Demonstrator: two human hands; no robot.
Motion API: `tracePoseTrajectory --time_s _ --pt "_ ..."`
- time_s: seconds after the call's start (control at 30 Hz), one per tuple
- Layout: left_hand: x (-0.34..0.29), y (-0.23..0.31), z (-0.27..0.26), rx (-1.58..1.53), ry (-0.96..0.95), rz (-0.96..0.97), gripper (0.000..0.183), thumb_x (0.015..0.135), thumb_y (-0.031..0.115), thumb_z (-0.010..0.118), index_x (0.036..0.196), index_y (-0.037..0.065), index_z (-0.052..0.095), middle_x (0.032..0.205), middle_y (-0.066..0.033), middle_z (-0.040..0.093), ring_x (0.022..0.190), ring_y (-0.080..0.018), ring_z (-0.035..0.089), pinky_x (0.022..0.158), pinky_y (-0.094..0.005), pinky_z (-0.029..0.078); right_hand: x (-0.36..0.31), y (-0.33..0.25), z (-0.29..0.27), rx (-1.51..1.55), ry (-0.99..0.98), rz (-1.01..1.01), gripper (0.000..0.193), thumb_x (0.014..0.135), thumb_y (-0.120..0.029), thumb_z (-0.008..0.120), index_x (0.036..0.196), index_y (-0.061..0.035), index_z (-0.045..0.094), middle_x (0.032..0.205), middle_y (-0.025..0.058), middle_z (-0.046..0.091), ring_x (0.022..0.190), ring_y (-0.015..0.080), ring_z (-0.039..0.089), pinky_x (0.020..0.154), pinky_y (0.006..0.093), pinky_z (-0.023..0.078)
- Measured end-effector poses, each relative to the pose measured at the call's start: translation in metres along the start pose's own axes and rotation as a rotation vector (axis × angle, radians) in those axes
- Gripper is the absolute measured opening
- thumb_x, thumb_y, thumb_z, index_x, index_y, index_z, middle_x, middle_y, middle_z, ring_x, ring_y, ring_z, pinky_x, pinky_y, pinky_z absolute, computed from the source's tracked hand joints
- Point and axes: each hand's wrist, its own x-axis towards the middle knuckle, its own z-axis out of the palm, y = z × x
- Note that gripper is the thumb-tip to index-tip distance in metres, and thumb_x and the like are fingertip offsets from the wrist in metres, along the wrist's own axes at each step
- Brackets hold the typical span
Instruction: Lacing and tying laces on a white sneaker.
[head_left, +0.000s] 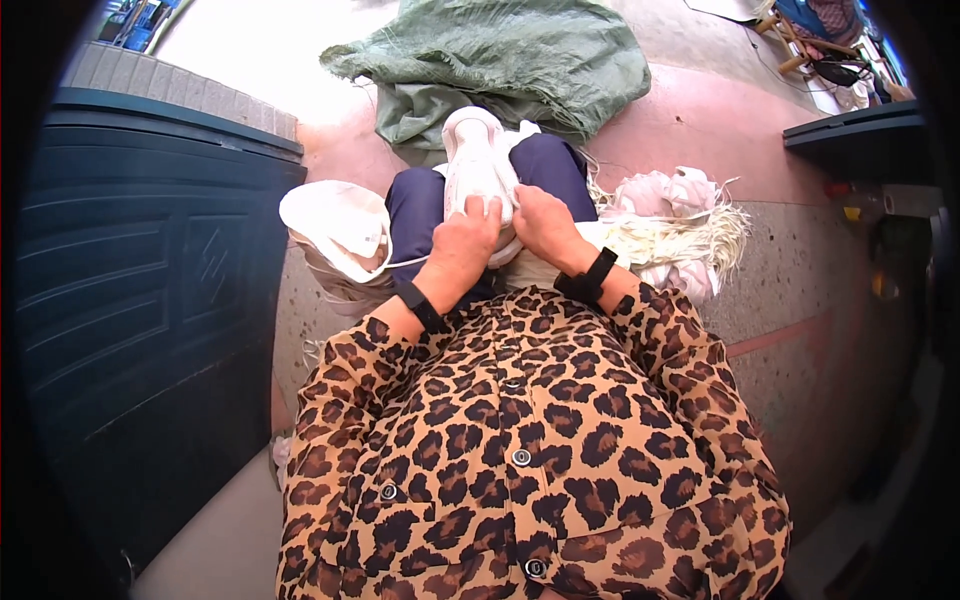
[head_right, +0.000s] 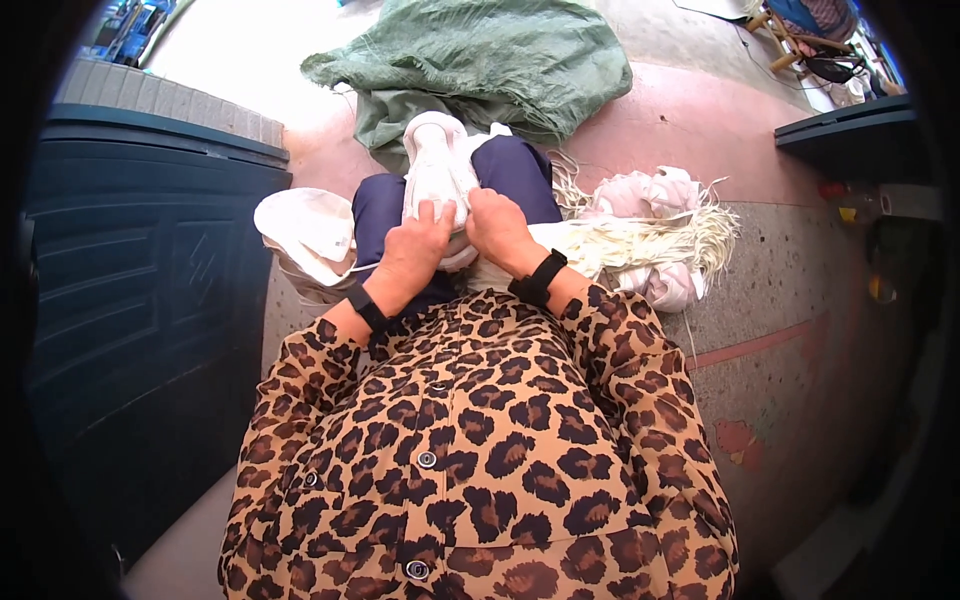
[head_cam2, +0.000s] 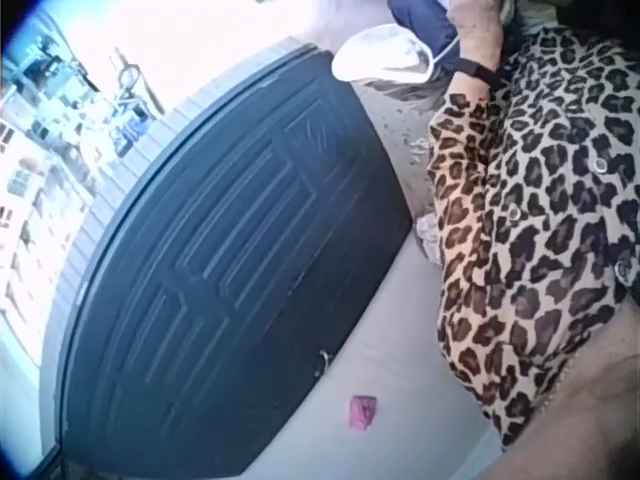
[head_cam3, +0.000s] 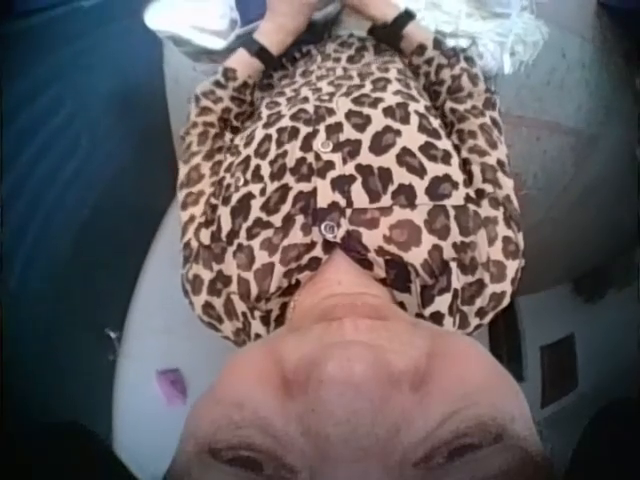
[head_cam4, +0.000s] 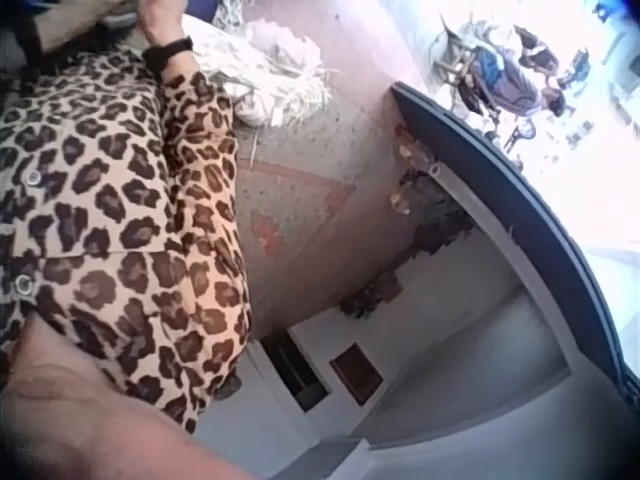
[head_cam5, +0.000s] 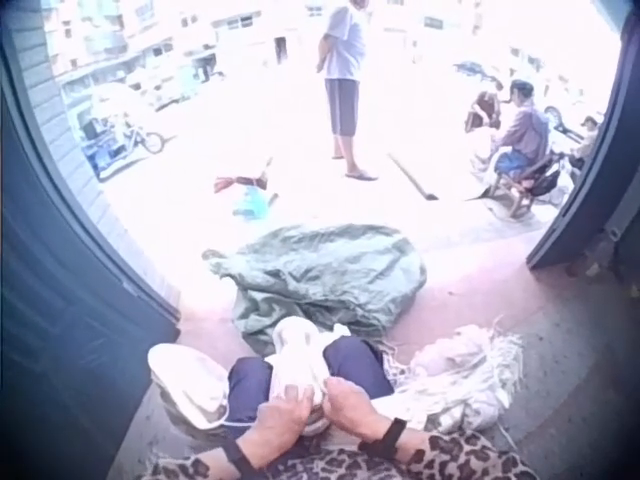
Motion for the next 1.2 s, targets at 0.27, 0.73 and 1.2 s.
tracePoseTrajectory --time_s 0.27,0.73,1.2 --pt "0.004 -0.005 -0.018 -0.261 -0.245 -0.054 0.037 0.074 0.019 0.057 0.109 0.009 0.047 0.087 -0.0128 0.051 0.064 -0.0256 0.061 0.051 -0.0351 0.049 -0.005 -0.001 -0.001 0.073 -0.045 -0.009 0.021 0.074 -0.013 0.049 0.088 0.0018 0.049 0.088 0.0216 0.054 0.081 0.0379 0.052 0.073 0.0448 0.042" --pt "-0.017 -0.038 0.037 -0.717 -0.107 -0.439 0.025 0.079 0.021 0.053 0.069 -0.002 0.052 0.065 -0.025 0.055 0.066 -0.0408 0.055 0.059 -0.0462 0.044 -0.01 0.003 0.013 0.075 0.02 -0.119 0.026 0.072 -0.006 0.054 0.097 -0.0015 0.046 0.093 0.0185 0.052 0.083 0.0345 0.052 0.072 0.0409 0.044" --pt "0.004 -0.018 -0.003 -0.653 -0.088 -0.209 0.018 0.081 0.019 0.051 0.079 0.002 0.057 0.077 -0.0181 0.059 0.071 -0.0347 0.058 0.063 -0.0422 0.046 -0.033 0.059 -0.079 0.13 0.003 -0.008 0.01 0.072 -0.009 0.06 0.08 -0.0041 0.063 0.077 0.0106 0.058 0.079 0.0265 0.055 0.071 0.0336 0.044"
